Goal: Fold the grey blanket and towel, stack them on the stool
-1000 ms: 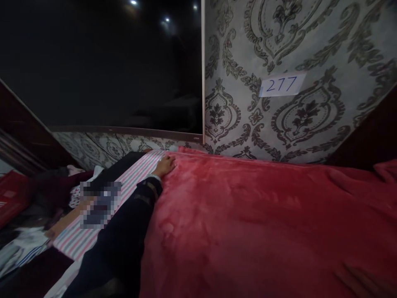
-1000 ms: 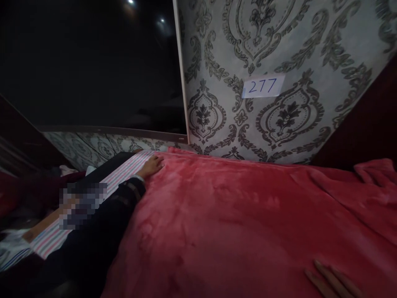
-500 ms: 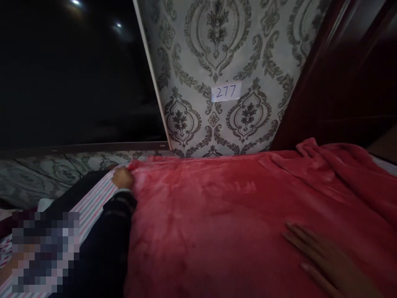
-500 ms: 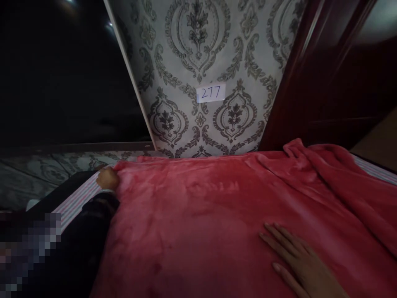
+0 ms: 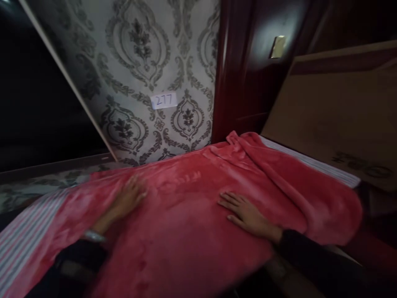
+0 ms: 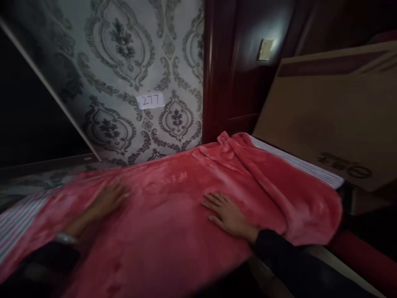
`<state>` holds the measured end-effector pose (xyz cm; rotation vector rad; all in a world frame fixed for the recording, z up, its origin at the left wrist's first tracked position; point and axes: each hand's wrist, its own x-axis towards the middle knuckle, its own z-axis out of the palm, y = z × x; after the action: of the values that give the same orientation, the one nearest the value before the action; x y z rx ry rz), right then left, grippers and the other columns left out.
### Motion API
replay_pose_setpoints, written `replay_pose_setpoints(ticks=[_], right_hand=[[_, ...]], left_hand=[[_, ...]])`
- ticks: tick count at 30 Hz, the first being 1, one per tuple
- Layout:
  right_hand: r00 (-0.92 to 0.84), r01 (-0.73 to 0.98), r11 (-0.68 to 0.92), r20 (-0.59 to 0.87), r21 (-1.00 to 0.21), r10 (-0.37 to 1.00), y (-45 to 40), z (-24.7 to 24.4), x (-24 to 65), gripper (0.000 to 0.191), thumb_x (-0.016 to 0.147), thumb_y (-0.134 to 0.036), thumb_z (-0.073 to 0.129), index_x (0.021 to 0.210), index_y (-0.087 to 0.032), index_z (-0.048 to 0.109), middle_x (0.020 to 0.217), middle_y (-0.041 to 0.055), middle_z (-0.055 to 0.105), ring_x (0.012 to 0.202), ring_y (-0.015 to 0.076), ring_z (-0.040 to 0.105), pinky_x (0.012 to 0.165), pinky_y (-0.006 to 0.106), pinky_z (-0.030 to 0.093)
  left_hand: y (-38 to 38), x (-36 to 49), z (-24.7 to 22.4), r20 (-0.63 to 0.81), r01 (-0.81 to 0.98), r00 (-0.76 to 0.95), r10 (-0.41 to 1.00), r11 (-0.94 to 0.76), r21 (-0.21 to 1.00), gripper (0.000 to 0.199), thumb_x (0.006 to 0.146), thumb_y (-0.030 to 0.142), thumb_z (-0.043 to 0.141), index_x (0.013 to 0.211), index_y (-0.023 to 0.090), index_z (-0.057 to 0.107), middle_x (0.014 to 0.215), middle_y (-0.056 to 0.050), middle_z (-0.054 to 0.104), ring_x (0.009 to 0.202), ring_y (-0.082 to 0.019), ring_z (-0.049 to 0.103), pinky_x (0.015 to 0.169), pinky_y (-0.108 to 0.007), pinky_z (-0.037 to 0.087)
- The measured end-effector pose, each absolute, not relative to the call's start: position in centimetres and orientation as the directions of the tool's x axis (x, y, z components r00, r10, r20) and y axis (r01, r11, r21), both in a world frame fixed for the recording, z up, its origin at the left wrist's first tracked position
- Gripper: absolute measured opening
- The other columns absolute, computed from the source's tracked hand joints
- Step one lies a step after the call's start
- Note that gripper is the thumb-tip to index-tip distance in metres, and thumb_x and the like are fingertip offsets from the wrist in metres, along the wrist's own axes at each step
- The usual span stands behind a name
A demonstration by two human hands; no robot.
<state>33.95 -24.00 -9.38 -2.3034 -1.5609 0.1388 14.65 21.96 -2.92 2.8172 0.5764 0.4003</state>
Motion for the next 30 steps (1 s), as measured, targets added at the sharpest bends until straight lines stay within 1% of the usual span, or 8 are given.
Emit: replay_pose_setpoints(ticks=[2,6,11,15,17,19,24,30], right_hand=[[0.386,0.877,-0.323,0.119,-0.357,0.915,-23.9,-8.8,33.9,0.058,0.105,-0.057,0.038,0.156,-0.031,0.042,0.165,0.0043,0.031,0.153,0.029,0.025,0.126,0.059,0.017],[0.371,0.88,-0.294,0.154,-0.372,0.916,-23.9,-8.5,33.7,0.057,0.105,-0.055,0.04,0.156,-0.03,0.043,0.165,0.0054,0.031,0.154,0.0285,0.022,0.126,0.059,0.016],[0.367,0.871,-0.244,0.235,-0.426,0.9,-23.7,-8.7,33.9,0.052,0.101,-0.048,0.051,0.151,-0.035,0.049,0.163,0.001,0.035,0.151,0.0275,0.029,0.127,0.053,0.016],[0.347,0.842,-0.132,0.337,-0.524,0.875,-24.8,-8.0,36.5,0.047,0.096,-0.036,0.057,0.142,-0.029,0.06,0.151,0.0035,0.052,0.141,0.024,0.047,0.121,0.042,0.035],[0.426,0.813,-0.146,0.404,-0.563,0.81,-26.2,-7.1,39.3,0.043,0.095,-0.033,0.055,0.136,-0.024,0.065,0.142,0.0059,0.061,0.132,0.0242,0.056,0.115,0.042,0.042],[0.6,0.742,-0.275,0.422,-0.611,0.68,-28.3,-6.0,43.1,0.04,0.093,-0.031,0.055,0.13,-0.022,0.068,0.134,0.0068,0.067,0.124,0.025,0.062,0.11,0.042,0.047],[0.872,0.489,-0.551,0.363,-0.676,0.329,-33.4,-4.3,53.2,0.051,0.087,-0.023,0.055,0.136,-0.012,0.063,0.135,0.0166,0.065,0.123,0.0316,0.062,0.108,0.048,0.048],[0.87,0.489,-0.597,0.405,-0.636,0.282,-33.8,-4.7,60.8,0.066,0.085,-0.032,0.064,0.148,-0.015,0.052,0.148,0.0155,0.054,0.14,0.0333,0.048,0.118,0.049,0.036]], left_hand=[[17.9,16.0,-3.8,0.067,0.264,0.956,0.287,-0.935,0.235,0.061,0.089,0.048,0.056,0.143,0.021,0.057,0.16,-0.016,0.041,0.152,-0.037,0.029,0.123,-0.06,0.02],[12.1,18.9,-4.4,-0.085,0.245,0.969,0.232,-0.945,0.216,0.069,0.09,0.048,0.053,0.153,0.019,0.046,0.165,-0.018,0.032,0.154,-0.036,0.024,0.122,-0.059,0.021],[6.2,23.8,-4.4,-0.013,0.216,0.976,0.219,-0.948,0.232,0.067,0.092,0.041,0.053,0.154,0.017,0.042,0.165,-0.019,0.03,0.155,-0.036,0.022,0.122,-0.06,0.02],[2.1,28.0,-3.7,-0.001,0.258,0.964,0.266,-0.934,0.247,0.069,0.096,0.043,0.047,0.157,0.013,0.036,0.165,-0.021,0.027,0.156,-0.034,0.02,0.123,-0.059,0.017],[0.6,30.1,-3.3,-0.017,0.303,0.951,0.309,-0.918,0.258,0.068,0.097,0.043,0.044,0.156,0.011,0.035,0.165,-0.022,0.026,0.156,-0.035,0.02,0.123,-0.059,0.017],[-0.6,32.2,-3.0,-0.008,0.345,0.934,0.357,-0.897,0.278,0.067,0.097,0.043,0.044,0.155,0.01,0.037,0.165,-0.024,0.025,0.155,-0.036,0.02,0.123,-0.061,0.018],[-3.1,37.7,-3.6,0.088,0.386,0.884,0.459,-0.824,0.416,0.064,0.095,0.039,0.049,0.152,0.01,0.041,0.165,-0.025,0.027,0.154,-0.036,0.024,0.122,-0.057,0.025],[-3.7,42.3,-6.9,0.282,0.111,0.806,0.52,-0.601,0.791,0.057,0.094,0.029,0.05,0.148,0.011,0.047,0.163,-0.018,0.037,0.154,-0.025,0.029,0.127,-0.042,0.021]])
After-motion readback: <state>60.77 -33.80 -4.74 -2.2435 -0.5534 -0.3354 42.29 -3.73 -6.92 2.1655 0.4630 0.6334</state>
